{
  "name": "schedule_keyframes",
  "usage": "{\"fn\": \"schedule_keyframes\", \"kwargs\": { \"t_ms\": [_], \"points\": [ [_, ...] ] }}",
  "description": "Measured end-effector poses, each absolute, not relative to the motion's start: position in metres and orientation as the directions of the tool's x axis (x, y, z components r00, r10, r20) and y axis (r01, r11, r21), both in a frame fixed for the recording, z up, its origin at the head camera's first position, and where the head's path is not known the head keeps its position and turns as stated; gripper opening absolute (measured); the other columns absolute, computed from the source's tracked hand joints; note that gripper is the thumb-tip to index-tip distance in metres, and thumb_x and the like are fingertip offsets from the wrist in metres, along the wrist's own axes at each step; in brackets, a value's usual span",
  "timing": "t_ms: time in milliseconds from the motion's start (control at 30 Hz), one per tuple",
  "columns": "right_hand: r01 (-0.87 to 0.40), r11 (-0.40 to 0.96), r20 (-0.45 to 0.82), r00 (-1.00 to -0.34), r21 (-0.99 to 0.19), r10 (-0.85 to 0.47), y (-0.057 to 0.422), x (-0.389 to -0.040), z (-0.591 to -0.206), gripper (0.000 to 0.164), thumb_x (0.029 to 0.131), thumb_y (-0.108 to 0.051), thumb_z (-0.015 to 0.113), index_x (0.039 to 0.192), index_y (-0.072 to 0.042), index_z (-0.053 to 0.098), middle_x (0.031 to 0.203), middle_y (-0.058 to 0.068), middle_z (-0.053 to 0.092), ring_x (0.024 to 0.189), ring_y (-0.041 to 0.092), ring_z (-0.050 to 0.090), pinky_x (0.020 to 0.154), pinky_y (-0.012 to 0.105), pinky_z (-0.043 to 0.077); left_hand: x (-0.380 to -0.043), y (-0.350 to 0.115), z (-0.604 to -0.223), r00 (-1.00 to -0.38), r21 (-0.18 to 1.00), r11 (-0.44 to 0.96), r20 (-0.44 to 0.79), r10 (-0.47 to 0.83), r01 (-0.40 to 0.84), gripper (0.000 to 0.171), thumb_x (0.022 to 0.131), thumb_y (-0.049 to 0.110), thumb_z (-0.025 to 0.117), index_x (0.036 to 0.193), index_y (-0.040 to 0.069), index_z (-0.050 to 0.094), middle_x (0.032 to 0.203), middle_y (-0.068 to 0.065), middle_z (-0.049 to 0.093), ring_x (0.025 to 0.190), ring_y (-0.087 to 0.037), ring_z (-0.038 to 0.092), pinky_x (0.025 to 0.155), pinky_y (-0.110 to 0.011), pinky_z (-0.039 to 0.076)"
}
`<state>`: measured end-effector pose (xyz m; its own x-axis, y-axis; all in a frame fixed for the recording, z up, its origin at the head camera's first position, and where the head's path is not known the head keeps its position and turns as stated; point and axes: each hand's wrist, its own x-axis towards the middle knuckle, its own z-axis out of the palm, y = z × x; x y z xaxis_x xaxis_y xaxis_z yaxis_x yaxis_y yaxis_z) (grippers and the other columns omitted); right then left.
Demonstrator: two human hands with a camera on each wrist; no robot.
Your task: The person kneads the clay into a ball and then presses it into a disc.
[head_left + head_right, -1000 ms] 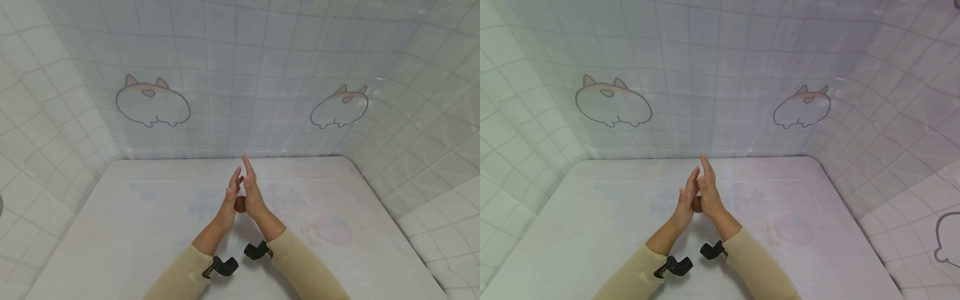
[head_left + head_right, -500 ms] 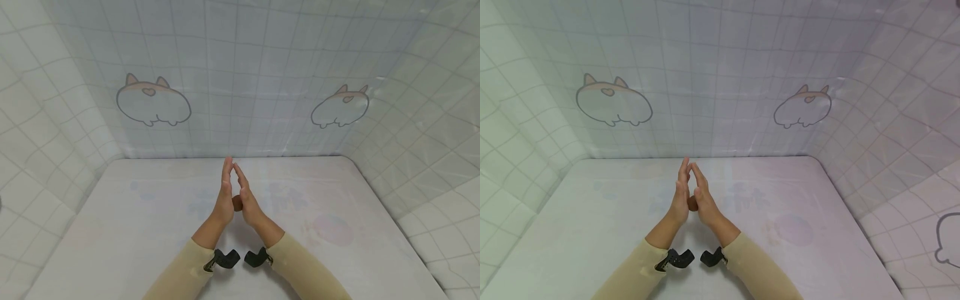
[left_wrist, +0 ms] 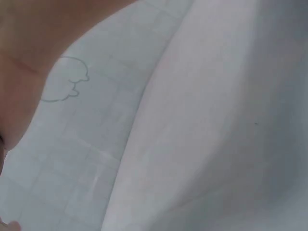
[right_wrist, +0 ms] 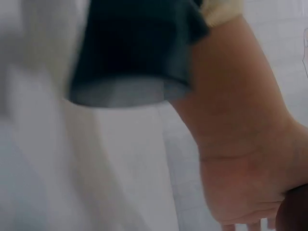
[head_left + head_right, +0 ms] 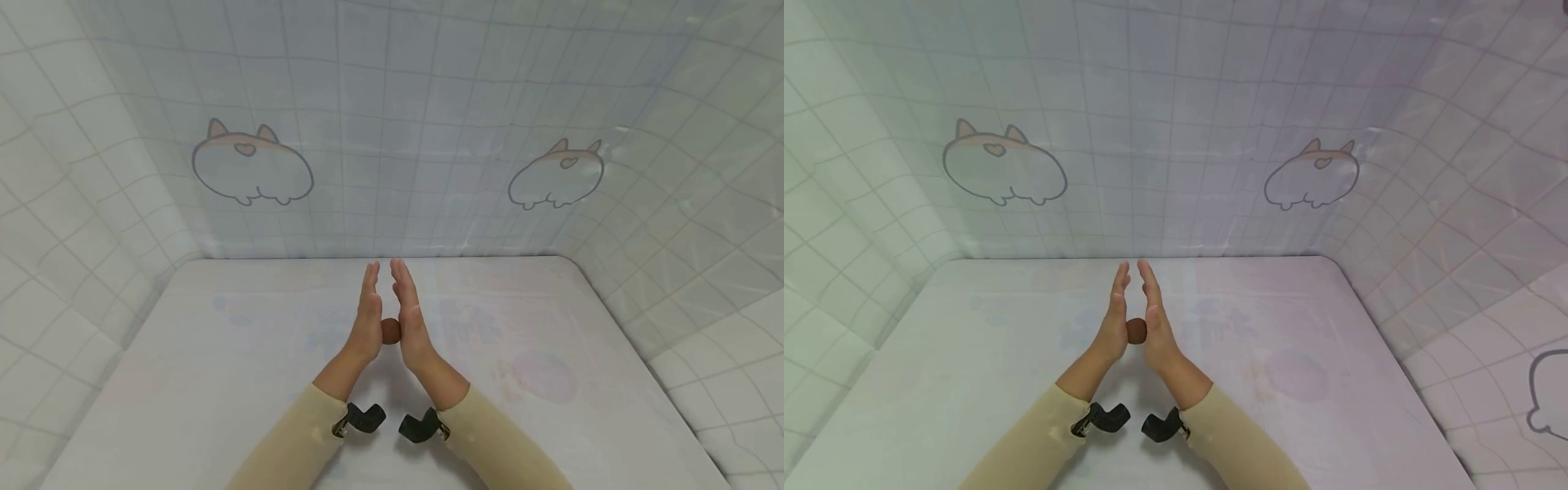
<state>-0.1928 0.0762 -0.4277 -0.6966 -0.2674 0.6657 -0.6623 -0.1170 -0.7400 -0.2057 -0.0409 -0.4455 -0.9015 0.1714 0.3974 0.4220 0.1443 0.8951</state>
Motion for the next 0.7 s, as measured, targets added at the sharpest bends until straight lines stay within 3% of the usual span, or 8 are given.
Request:
{"fn": "schedule_keyframes", "kwargs": {
  "t_ms": [233,400,567,700],
  "points": [
    [-0.581,-0.014,0.567,-0.79,-0.814,-0.234,0.078,-0.2,-0.424,0.087,0.099,-0.072,0.011,0.162,-0.012,0.007,0.167,0.005,0.011,0.152,0.024,0.011,0.12,0.051,0.011,-0.194,-0.038,-0.456,-0.886,0.855,0.257,0.39,0.252,0.45,0.09,0.095,0.076,0.003,0.162,0.016,-0.002,0.168,-0.009,-0.002,0.152,-0.036,0.007,0.11,-0.072,0.014],
    [-0.499,-0.006,0.483,-0.836,-0.867,-0.258,0.075,-0.206,-0.426,0.09,0.096,-0.078,0.014,0.163,-0.019,0.008,0.167,0.002,0.007,0.153,0.021,0.007,0.118,0.059,0.008,-0.183,-0.04,-0.458,-0.886,0.914,0.097,0.349,0.306,0.394,0.085,0.095,0.075,0.004,0.161,0.022,-0.007,0.168,-0.001,-0.004,0.151,-0.036,0.011,0.111,-0.069,0.018],
    [-0.431,0.01,0.405,-0.855,-0.902,-0.324,0.074,-0.211,-0.433,0.096,0.089,-0.086,0.012,0.163,-0.025,0.006,0.167,-0.002,0.003,0.153,0.021,0.002,0.115,0.066,0.005,-0.178,-0.041,-0.454,-0.857,0.909,-0.063,0.409,0.313,0.411,0.082,0.098,0.071,0.002,0.161,0.02,-0.009,0.167,-0.001,-0.009,0.152,-0.035,0.008,0.116,-0.064,0.004],
    [-0.41,0.03,0.366,-0.842,-0.912,-0.395,0.074,-0.212,-0.439,0.098,0.086,-0.088,0.008,0.162,-0.028,0.005,0.167,-0.004,0.0,0.153,0.023,0.001,0.114,0.067,0.005,-0.18,-0.041,-0.449,-0.849,0.893,-0.112,0.449,0.278,0.436,0.088,0.094,0.077,0.004,0.161,0.022,-0.011,0.167,-0.001,-0.009,0.152,-0.033,0.004,0.112,-0.07,0.001]
  ]
}}
